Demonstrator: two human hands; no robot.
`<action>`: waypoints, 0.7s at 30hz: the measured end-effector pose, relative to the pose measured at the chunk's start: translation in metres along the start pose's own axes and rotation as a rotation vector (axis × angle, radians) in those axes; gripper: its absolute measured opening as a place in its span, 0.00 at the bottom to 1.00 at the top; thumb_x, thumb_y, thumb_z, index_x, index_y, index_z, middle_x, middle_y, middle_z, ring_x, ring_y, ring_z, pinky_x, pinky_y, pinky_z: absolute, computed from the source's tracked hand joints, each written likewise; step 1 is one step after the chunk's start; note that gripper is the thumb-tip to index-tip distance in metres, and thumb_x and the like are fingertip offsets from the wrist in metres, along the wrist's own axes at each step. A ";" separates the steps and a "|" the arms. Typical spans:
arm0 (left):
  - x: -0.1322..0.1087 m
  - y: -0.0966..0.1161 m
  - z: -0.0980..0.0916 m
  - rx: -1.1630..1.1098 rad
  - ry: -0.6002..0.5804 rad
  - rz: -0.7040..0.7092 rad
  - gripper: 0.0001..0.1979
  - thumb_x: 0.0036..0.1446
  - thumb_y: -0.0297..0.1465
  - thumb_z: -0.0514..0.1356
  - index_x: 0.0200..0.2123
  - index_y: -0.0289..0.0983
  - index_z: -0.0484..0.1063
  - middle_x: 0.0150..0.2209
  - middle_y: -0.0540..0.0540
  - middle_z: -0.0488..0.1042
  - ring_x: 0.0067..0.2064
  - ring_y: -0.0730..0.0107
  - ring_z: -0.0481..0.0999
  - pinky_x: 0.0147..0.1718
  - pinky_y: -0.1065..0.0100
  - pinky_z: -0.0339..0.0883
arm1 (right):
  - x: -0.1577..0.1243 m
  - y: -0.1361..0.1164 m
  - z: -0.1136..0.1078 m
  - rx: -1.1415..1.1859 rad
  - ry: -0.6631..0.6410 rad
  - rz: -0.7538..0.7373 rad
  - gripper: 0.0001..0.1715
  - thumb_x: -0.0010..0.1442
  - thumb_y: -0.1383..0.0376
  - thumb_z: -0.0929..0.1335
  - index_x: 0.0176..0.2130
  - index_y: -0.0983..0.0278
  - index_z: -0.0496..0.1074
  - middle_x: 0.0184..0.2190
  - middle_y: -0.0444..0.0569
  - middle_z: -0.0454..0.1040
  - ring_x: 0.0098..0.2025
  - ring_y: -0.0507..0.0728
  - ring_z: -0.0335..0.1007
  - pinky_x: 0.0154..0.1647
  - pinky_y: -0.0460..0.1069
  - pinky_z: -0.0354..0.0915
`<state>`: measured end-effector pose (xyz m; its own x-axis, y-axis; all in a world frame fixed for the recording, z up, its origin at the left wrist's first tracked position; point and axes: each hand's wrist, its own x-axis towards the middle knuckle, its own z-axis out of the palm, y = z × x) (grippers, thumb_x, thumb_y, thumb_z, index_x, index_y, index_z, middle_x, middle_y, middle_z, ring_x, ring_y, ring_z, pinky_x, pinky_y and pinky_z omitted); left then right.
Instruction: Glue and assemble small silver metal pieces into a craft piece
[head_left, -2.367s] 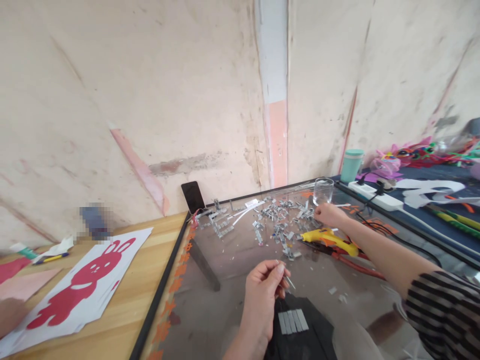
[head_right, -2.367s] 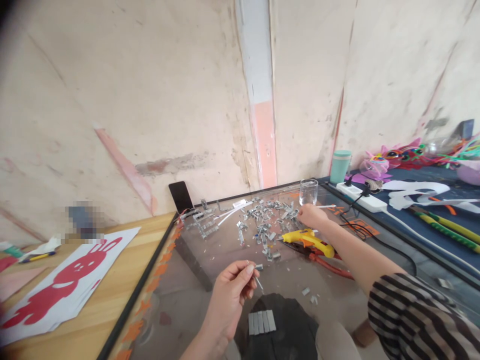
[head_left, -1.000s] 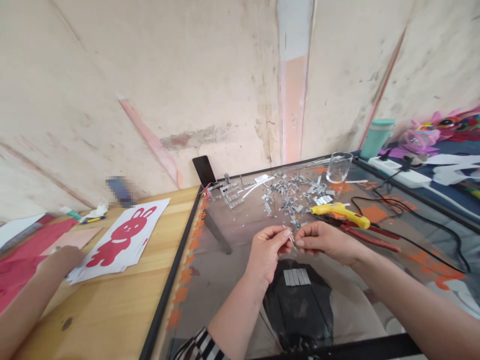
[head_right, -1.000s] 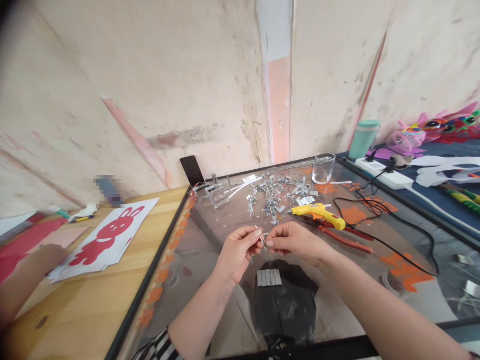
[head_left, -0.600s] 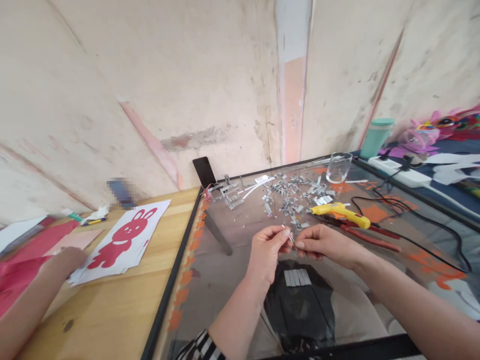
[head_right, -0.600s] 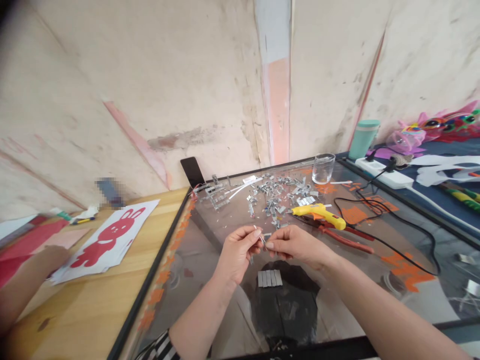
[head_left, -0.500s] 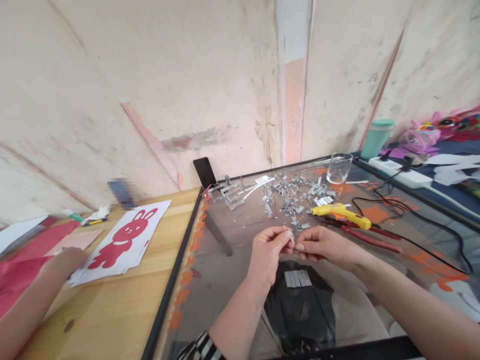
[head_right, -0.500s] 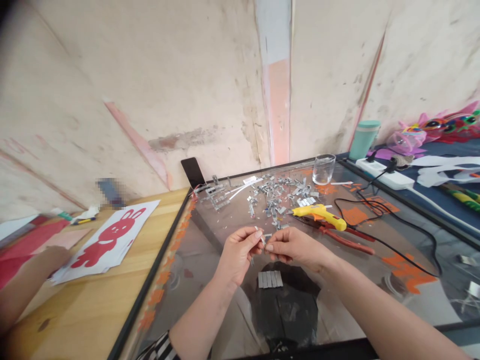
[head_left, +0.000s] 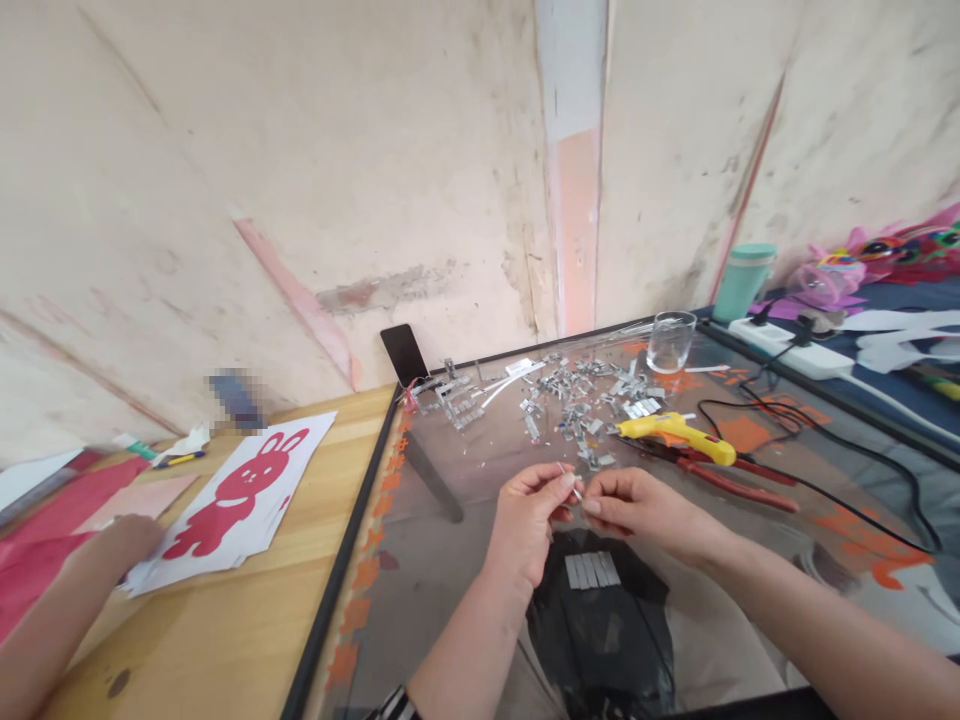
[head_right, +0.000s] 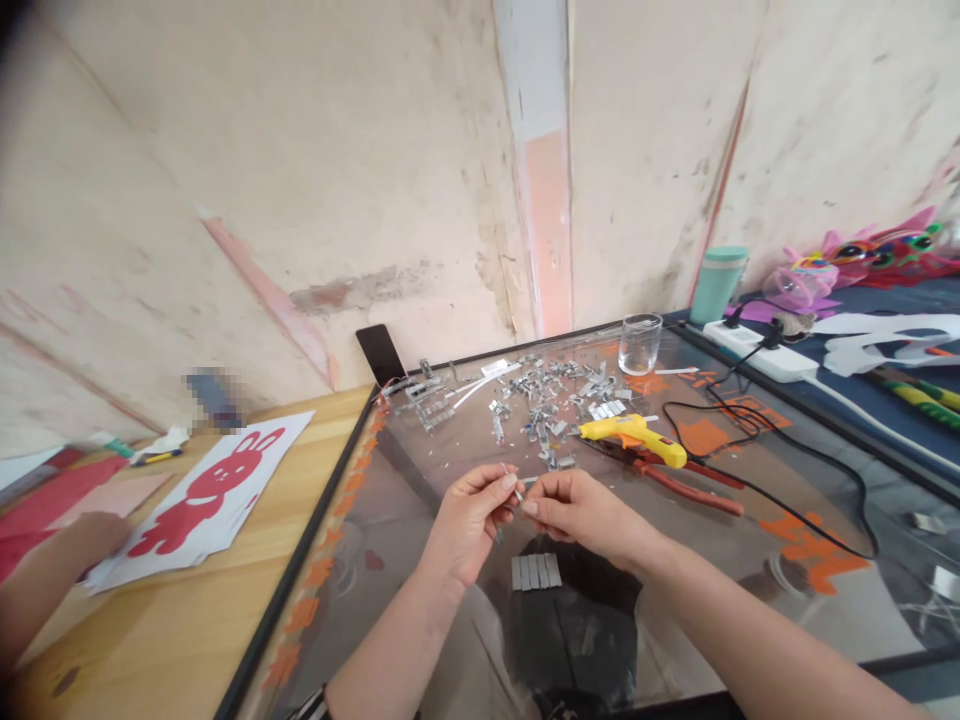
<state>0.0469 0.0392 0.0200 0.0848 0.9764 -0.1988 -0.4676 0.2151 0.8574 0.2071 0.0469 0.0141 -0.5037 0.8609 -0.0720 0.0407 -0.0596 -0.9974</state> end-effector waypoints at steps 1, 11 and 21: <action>0.001 0.000 -0.001 -0.025 0.014 -0.018 0.16 0.36 0.33 0.73 0.29 0.32 0.77 0.24 0.46 0.76 0.24 0.77 0.71 0.21 0.78 0.61 | -0.001 0.000 0.001 -0.077 0.032 -0.060 0.17 0.53 0.53 0.70 0.27 0.64 0.68 0.20 0.40 0.65 0.22 0.48 0.56 0.23 0.45 0.53; -0.006 -0.001 -0.001 -0.134 0.006 -0.170 0.16 0.34 0.30 0.74 0.28 0.31 0.77 0.22 0.48 0.74 0.22 0.80 0.70 0.20 0.79 0.64 | -0.013 -0.001 0.002 -0.736 0.109 -0.495 0.06 0.60 0.63 0.66 0.31 0.62 0.69 0.27 0.45 0.72 0.29 0.52 0.67 0.30 0.45 0.61; -0.016 0.000 0.003 -0.127 0.011 -0.182 0.14 0.34 0.30 0.74 0.26 0.32 0.77 0.20 0.48 0.73 0.22 0.79 0.69 0.21 0.78 0.63 | -0.017 -0.004 0.008 -0.738 0.121 -0.524 0.06 0.60 0.65 0.66 0.30 0.61 0.68 0.26 0.45 0.71 0.27 0.51 0.66 0.28 0.45 0.60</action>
<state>0.0483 0.0241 0.0250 0.1690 0.9211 -0.3508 -0.5521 0.3833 0.7404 0.2083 0.0282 0.0197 -0.5208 0.7364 0.4319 0.3952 0.6564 -0.6427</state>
